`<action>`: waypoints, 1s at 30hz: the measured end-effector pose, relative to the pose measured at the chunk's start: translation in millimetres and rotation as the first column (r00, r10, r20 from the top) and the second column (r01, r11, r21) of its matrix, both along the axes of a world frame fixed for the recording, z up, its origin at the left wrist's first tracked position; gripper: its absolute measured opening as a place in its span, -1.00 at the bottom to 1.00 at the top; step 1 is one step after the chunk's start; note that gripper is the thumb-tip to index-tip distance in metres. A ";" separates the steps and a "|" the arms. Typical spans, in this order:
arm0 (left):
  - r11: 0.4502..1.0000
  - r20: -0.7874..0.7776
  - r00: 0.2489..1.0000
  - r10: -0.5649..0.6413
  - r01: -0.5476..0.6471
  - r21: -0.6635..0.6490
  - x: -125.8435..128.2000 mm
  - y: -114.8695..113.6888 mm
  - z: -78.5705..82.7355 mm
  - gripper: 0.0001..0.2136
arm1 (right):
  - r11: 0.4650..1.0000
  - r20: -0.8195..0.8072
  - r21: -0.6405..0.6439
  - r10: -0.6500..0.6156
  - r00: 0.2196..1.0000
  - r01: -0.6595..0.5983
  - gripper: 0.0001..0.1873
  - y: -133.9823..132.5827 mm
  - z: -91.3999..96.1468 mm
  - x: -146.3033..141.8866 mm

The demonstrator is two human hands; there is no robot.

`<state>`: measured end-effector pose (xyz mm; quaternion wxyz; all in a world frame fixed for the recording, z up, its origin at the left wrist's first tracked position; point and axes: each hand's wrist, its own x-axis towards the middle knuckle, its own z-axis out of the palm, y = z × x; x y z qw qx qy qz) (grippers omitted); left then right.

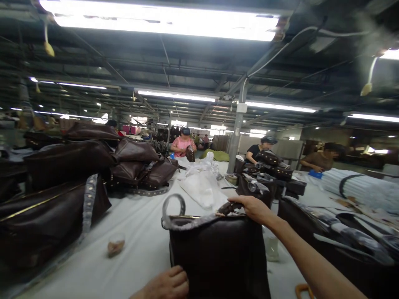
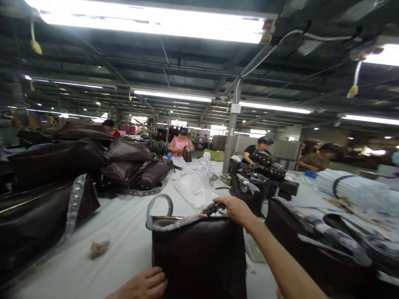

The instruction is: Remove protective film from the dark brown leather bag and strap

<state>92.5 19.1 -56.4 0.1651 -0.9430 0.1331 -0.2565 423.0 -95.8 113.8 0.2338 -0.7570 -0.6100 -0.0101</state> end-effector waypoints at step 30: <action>0.534 -0.069 0.923 0.379 -0.278 -0.799 156.6 -22.6 144.8 -0.59 | 0.878 -0.054 0.478 0.038 0.998 -0.008 -0.52 -58.5 -46.9 -13.0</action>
